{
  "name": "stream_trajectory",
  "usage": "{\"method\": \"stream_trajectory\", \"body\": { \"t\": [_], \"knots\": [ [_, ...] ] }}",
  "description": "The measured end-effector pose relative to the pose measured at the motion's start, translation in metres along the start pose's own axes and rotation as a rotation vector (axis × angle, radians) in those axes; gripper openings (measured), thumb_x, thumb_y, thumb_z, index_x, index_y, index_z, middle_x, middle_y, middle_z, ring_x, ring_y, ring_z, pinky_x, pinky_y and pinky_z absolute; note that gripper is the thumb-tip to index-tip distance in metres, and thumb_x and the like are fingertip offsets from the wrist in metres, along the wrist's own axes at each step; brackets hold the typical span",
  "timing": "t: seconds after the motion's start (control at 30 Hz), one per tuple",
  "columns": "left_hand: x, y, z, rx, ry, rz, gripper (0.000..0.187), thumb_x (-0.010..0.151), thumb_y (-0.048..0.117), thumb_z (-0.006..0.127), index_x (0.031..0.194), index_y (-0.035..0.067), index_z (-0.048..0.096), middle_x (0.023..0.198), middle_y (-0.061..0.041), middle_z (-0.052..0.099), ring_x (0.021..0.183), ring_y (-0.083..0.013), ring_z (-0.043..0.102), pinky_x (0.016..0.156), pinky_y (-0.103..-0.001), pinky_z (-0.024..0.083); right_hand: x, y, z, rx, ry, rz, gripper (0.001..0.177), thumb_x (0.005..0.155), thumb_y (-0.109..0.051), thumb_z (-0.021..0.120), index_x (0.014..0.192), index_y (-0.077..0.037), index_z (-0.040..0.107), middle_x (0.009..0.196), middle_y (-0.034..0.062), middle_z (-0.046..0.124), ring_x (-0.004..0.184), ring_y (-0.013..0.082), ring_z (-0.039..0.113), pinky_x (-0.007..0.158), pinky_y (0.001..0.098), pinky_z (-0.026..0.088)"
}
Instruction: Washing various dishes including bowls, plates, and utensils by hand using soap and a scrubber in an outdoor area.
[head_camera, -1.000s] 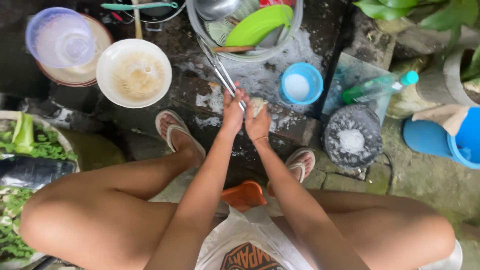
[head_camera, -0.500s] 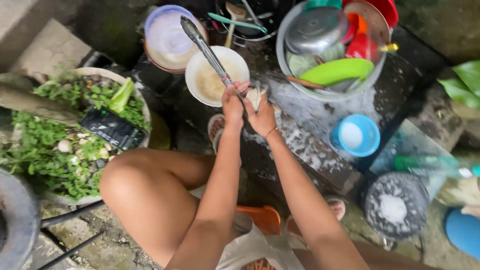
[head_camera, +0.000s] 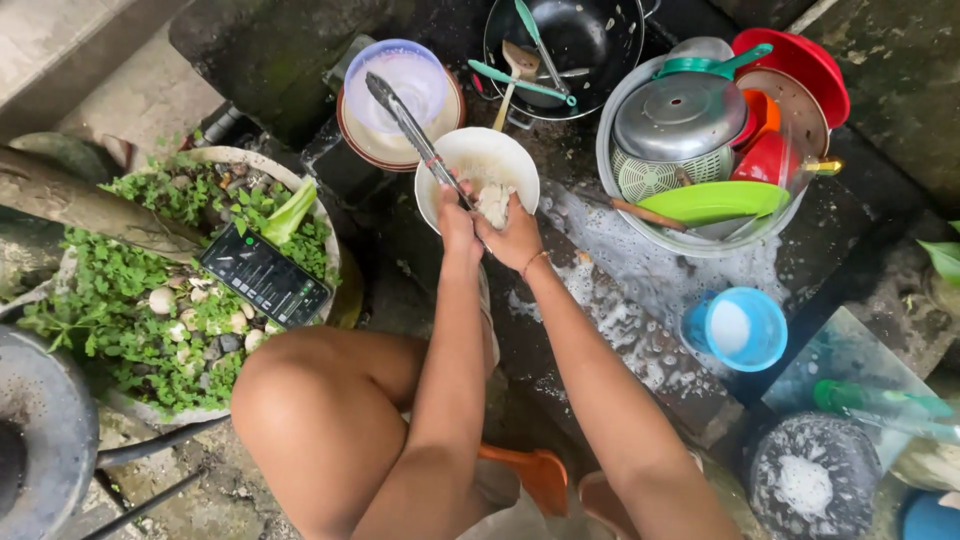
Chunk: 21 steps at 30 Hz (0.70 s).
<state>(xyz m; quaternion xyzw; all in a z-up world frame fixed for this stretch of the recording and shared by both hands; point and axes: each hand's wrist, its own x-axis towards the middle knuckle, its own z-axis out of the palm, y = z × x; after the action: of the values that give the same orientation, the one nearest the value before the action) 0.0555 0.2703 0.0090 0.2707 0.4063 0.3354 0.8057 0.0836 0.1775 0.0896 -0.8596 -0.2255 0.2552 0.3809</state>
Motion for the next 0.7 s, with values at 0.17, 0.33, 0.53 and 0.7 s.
{"method": "stream_trajectory", "body": {
  "t": [0.17,0.33,0.53,0.7],
  "knots": [
    [-0.019,0.008,0.006,0.002,-0.102,0.037,0.030,0.107,0.022,0.028,0.113,0.006,0.052,0.082,-0.001,0.048,0.070,-0.0147,0.050,0.067,-0.025,0.045,-0.009,-0.009,-0.018,0.214,-0.039,0.010,0.048,0.077,-0.038,0.072,0.108,-0.002,0.062,0.096,0.0242,0.068,0.091,0.0341,0.065,0.075,0.0417,0.055],
    [-0.026,0.002,0.019,-0.061,-0.213,0.016,0.039,0.108,0.038,0.023,0.115,0.008,0.047,0.085,-0.002,0.054,0.071,-0.0173,0.057,0.068,-0.030,0.049,-0.027,0.026,-0.018,0.446,0.031,-0.094,0.022,0.088,-0.025,0.071,0.077,-0.006,0.067,0.057,0.0086,0.065,0.054,0.0176,0.066,0.051,0.0334,0.053],
    [-0.075,0.013,0.046,0.281,-0.337,0.135,0.032,0.108,0.029,0.025,0.107,0.006,0.047,0.072,-0.004,0.055,0.066,-0.0170,0.056,0.068,-0.029,0.047,-0.055,0.020,-0.044,0.126,0.160,-0.019,0.052,0.088,-0.050,0.066,0.106,-0.001,0.070,0.101,0.0230,0.071,0.103,0.0386,0.065,0.087,0.0515,0.053],
    [-0.052,-0.038,0.023,0.064,-0.409,-0.011,0.043,0.108,0.042,0.019,0.100,0.010,0.048,0.068,-0.001,0.042,0.065,-0.0221,0.055,0.063,-0.032,0.047,-0.060,0.067,-0.036,0.266,0.095,-0.079,0.037,0.085,-0.034,0.076,0.100,0.000,0.072,0.099,0.0202,0.072,0.100,0.0278,0.065,0.089,0.0474,0.053]
  ]
}}
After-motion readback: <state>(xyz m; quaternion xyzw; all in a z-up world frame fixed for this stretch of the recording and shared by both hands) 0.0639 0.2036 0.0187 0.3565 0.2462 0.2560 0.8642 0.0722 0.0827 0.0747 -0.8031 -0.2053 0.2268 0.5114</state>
